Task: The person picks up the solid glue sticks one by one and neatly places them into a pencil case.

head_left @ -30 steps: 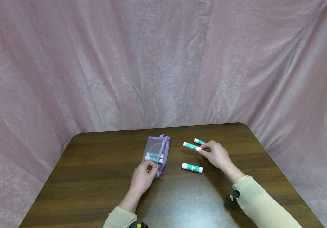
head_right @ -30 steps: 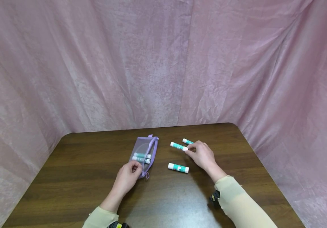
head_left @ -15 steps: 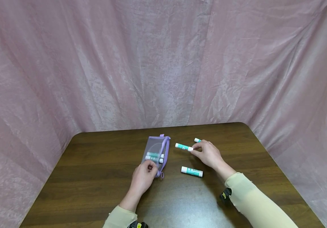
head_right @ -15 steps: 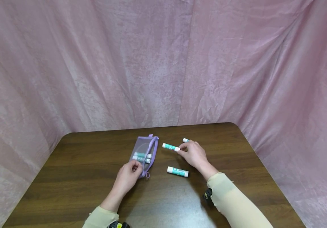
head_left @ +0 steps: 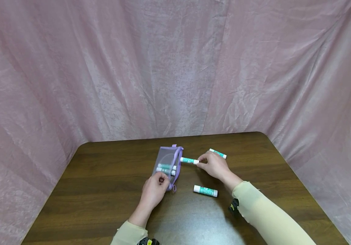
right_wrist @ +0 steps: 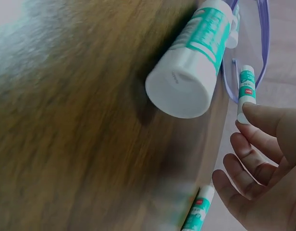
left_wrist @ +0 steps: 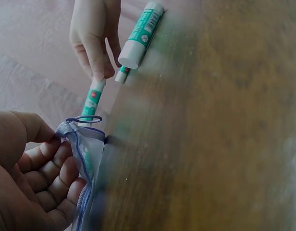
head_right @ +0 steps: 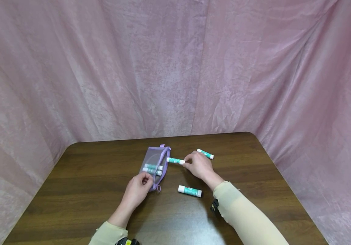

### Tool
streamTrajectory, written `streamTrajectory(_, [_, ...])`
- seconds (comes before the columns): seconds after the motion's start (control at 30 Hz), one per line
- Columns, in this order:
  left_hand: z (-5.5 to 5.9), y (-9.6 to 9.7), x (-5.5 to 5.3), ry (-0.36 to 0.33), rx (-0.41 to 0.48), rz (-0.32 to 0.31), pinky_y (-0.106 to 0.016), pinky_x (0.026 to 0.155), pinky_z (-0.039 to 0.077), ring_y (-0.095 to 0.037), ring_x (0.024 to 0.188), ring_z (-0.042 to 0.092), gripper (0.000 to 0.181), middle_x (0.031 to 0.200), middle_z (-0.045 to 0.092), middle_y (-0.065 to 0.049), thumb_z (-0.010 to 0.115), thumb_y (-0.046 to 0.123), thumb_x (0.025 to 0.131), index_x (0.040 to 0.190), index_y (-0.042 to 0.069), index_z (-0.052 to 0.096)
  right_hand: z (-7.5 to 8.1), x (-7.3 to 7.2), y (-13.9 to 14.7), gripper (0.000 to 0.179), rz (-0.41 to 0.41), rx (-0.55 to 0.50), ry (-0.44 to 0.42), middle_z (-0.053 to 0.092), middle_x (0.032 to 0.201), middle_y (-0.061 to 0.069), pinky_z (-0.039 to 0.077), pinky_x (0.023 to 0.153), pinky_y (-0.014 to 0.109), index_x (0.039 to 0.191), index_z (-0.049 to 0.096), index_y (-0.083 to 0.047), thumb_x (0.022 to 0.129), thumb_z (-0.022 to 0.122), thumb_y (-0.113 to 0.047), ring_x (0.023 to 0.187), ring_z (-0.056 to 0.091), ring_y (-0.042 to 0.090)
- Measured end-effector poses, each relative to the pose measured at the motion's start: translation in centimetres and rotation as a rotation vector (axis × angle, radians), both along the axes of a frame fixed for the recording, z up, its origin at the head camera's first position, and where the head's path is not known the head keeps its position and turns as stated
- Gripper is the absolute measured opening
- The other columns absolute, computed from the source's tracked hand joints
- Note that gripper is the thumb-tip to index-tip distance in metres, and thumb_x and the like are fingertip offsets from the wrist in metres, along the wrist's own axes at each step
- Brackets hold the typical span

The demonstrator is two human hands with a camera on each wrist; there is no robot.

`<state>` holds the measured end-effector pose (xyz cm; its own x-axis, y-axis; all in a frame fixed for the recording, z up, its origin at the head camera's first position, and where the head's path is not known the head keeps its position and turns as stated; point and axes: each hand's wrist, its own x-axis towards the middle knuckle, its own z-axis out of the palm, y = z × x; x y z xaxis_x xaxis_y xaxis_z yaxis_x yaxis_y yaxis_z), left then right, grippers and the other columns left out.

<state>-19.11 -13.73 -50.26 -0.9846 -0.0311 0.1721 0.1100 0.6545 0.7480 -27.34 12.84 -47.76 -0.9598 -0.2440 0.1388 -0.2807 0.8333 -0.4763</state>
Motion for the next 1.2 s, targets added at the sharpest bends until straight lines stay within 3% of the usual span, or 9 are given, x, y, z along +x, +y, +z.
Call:
streamTrajectory(0.33, [0.0, -0.1, 0.0, 0.005, -0.006, 0.003, -0.033, 0.064, 0.044, -0.009, 0.065, 0.053, 0.007, 0.073, 0.060, 0.011, 0.066, 0.022, 0.089, 0.082, 0.022, 0.065, 0.0, -0.5, -1.9, 0.013, 0.044, 0.033, -0.002, 0.065, 0.090, -0.004, 0.047, 0.070, 0.037, 0.093, 0.077, -0.020, 0.086, 0.079, -0.031, 0.080, 0.058, 0.013])
streamTrajectory(1.2, [-0.1, -0.2, -0.1, 0.005, -0.017, 0.002, -0.033, 0.064, 0.044, -0.009, 0.064, 0.053, 0.007, 0.072, 0.060, 0.013, 0.065, 0.023, 0.090, 0.082, 0.023, 0.065, -0.5, -1.6, -4.5, 0.010, 0.055, 0.078, -0.035, 0.064, 0.092, -0.006, 0.046, 0.074, 0.039, 0.093, 0.077, -0.025, 0.088, 0.077, -0.034, 0.088, 0.057, 0.016])
